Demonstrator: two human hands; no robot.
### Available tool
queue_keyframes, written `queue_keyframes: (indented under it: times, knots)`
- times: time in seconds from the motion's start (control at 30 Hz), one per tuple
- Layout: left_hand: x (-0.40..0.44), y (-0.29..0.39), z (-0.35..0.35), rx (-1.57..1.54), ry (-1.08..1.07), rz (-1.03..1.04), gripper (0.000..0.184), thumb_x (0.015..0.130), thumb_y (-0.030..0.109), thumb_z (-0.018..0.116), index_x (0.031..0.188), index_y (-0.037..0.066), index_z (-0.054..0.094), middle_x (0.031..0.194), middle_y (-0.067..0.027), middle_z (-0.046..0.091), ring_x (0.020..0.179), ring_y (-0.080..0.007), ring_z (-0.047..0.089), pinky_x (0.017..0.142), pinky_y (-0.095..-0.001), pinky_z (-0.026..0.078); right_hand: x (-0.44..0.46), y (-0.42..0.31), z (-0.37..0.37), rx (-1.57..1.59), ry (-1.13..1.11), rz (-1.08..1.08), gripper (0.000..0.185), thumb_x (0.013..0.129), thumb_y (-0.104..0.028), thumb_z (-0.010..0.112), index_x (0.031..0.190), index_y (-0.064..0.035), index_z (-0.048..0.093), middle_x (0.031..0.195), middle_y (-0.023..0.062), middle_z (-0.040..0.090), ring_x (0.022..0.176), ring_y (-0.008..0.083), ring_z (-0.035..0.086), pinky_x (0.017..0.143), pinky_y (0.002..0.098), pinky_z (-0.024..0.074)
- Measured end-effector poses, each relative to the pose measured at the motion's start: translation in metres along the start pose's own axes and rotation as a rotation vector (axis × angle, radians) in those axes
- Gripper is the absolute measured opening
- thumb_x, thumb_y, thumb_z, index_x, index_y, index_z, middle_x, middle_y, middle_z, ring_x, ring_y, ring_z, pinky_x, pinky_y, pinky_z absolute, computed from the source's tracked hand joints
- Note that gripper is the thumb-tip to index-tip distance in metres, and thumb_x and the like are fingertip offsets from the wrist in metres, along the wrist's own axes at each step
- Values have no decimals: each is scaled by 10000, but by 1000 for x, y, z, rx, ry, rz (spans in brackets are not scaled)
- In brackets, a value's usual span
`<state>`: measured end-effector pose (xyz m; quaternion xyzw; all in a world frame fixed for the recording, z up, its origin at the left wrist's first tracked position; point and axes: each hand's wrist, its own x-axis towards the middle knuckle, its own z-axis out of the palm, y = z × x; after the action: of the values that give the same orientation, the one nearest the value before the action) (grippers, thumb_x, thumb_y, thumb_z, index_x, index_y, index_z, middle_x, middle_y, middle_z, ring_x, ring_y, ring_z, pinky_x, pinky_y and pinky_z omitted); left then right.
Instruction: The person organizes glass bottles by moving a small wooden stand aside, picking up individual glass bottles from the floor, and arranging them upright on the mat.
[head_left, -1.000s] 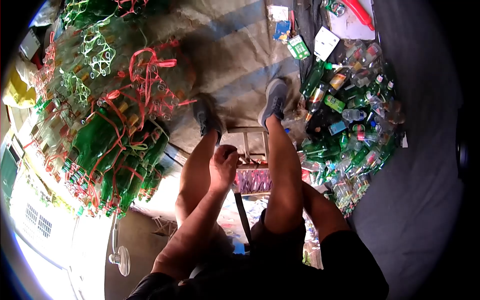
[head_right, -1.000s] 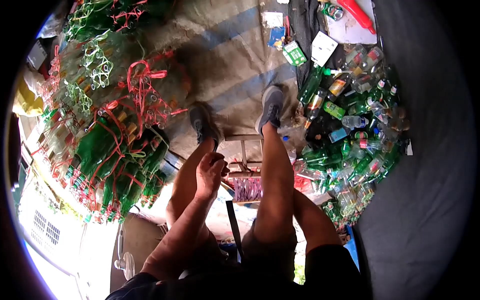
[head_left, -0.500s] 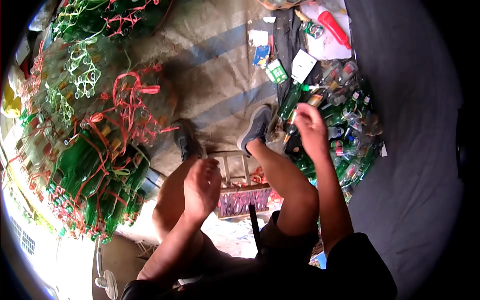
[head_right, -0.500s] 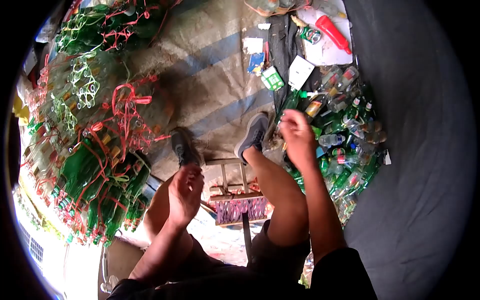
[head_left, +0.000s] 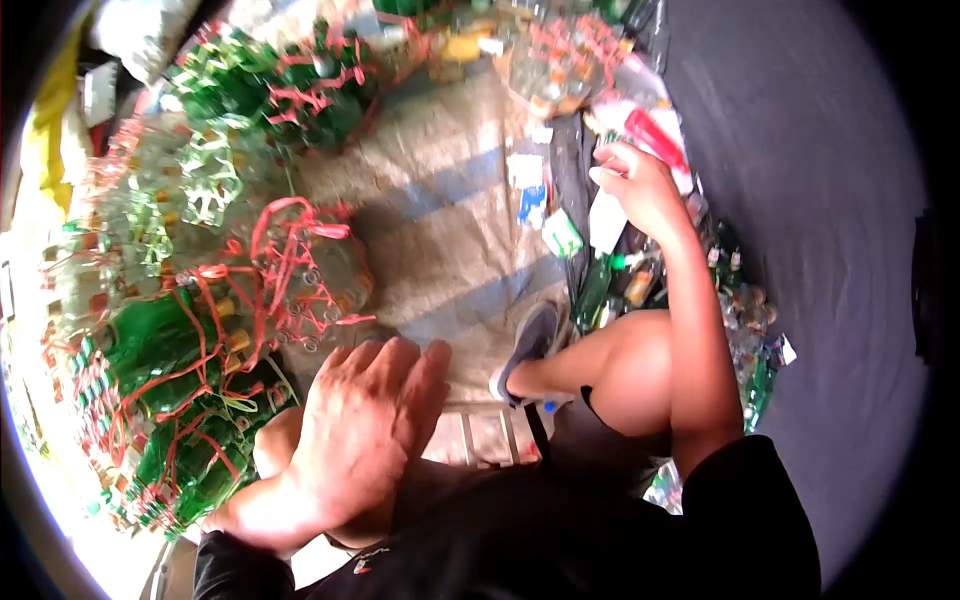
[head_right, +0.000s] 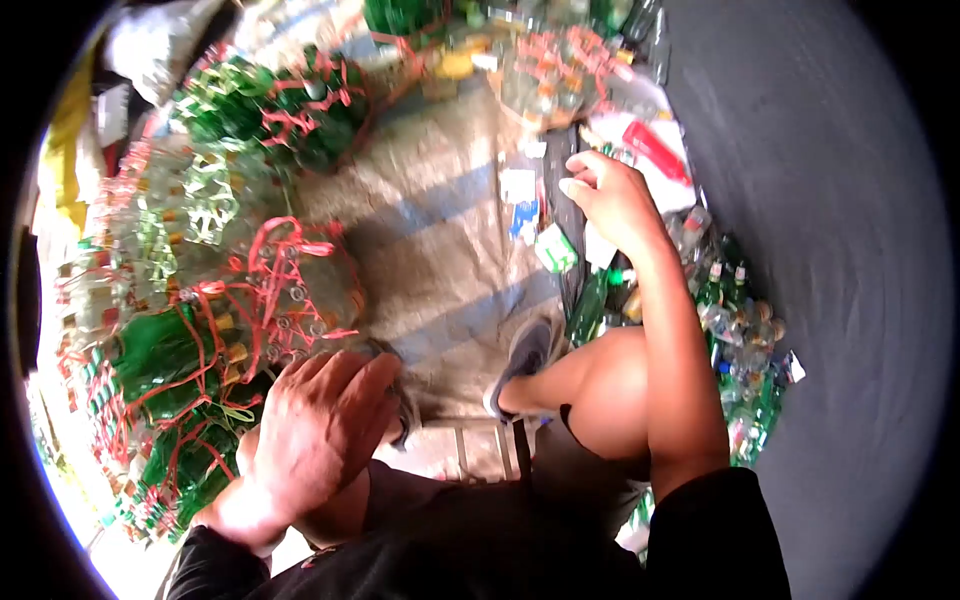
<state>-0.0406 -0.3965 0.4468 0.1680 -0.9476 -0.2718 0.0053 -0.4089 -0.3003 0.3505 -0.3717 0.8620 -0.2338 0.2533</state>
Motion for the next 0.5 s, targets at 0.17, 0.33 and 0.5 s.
queue_keyframes:
  times: [0.17, 0.33, 0.5]
  knots:
    - [-40, 32, 20, 99, 35, -162, 287, 827, 214, 678, 1079, 87, 625, 939, -146, 675, 883, -355, 672, 751, -447, 550, -16, -5, -7, 228, 234, -197, 321, 868, -129, 657, 1157, 6, 630, 961, 86, 687, 854, 173, 646, 779, 322, 514]
    - [-54, 27, 37, 27, -60, -306, 279, 843, 265, 624, 1057, 91, 668, 990, -181, 695, 932, -377, 663, 786, -475, 537, -109, -49, 22, 222, 143, -437, 260, 880, -207, 638, 1067, -28, 660, 922, 129, 721, 878, 243, 702, 793, 343, 530]
    - [-60, -12, 28, 162, 258, -442, 219, 887, 258, 550, 933, 101, 696, 871, -189, 698, 823, -348, 685, 720, -454, 535, -227, -8, 87, 234, 19, -303, 234, 907, -226, 613, 1079, -70, 647, 967, 175, 707, 939, 359, 684, 817, 415, 534]
